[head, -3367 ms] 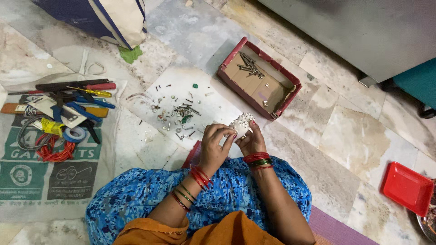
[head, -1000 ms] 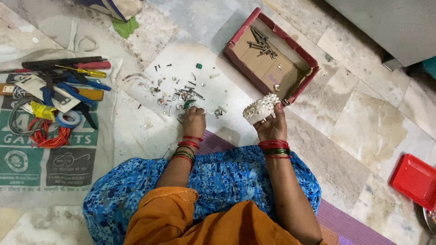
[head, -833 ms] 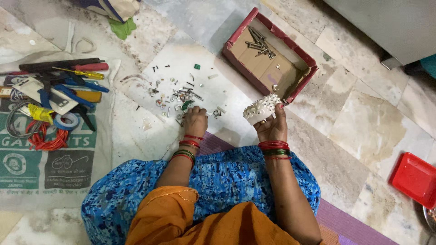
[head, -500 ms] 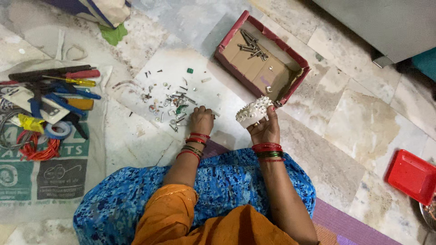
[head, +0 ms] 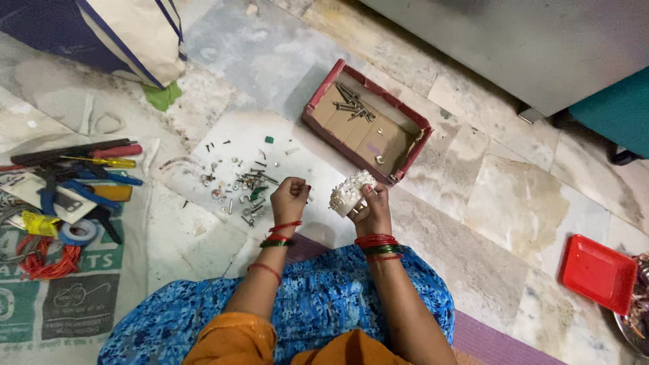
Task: The person sits on the floor and inserts small metal pins into a white plastic block with multiple holes. They pick pins from a pile on the floor and place them into the block, then move some pins into a red box.
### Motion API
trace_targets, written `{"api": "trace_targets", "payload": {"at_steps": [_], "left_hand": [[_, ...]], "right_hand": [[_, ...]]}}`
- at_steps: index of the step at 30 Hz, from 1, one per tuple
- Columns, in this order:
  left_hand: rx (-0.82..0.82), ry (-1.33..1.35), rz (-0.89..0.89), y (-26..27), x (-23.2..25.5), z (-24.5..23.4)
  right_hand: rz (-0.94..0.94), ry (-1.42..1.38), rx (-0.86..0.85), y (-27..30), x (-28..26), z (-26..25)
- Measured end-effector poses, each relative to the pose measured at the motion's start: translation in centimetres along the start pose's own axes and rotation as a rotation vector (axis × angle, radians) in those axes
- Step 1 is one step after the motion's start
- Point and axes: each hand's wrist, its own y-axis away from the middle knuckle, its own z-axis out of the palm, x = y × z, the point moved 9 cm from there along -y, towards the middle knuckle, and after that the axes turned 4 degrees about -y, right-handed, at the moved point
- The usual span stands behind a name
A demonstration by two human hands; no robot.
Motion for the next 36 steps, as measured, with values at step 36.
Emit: {"api": "trace_targets", "payload": {"at_steps": [36], "left_hand": [[0.039,-0.19,0.566,10.7,25.2,-5.9]], "right_hand": [[-0.201,-0.004,-0.154,1.7,-1.8,2.6]]}}
